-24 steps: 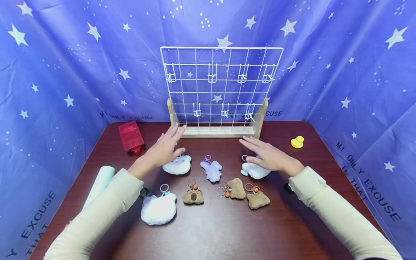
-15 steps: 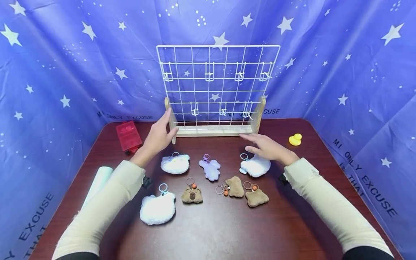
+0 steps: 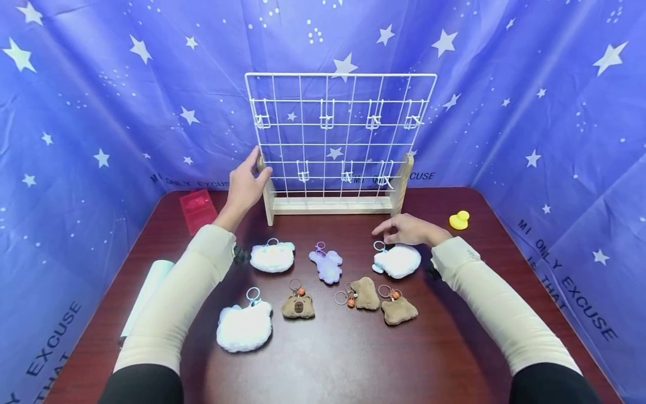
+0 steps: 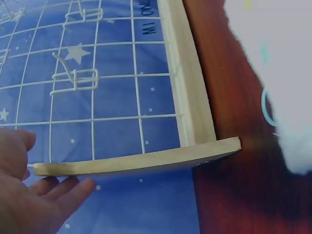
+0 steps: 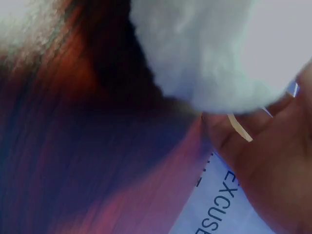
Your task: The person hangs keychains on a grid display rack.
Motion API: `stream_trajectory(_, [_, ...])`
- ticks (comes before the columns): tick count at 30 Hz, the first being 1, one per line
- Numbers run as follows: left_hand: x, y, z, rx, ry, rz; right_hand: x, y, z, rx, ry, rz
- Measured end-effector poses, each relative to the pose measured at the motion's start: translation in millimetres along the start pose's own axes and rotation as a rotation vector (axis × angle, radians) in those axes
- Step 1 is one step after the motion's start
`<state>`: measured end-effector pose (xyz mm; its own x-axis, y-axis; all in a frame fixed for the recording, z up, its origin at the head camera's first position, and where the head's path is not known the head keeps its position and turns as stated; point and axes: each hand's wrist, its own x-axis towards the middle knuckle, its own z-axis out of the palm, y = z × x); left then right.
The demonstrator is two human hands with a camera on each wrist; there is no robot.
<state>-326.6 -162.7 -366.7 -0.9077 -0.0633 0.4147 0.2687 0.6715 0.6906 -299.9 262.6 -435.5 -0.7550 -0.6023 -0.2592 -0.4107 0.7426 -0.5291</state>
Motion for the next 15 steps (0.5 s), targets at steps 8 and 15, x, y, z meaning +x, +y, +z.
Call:
stream_trajectory(8, [14.0,-2.2,-3.0,0.042,0.027,-0.059,8.1,3.4,2.6,0.041,-0.069,0.000])
stream_trajectory(15, [14.5,-5.5,-1.4,0.036,0.035,-0.063,10.6,7.7,7.6,0.064,-0.064,0.003])
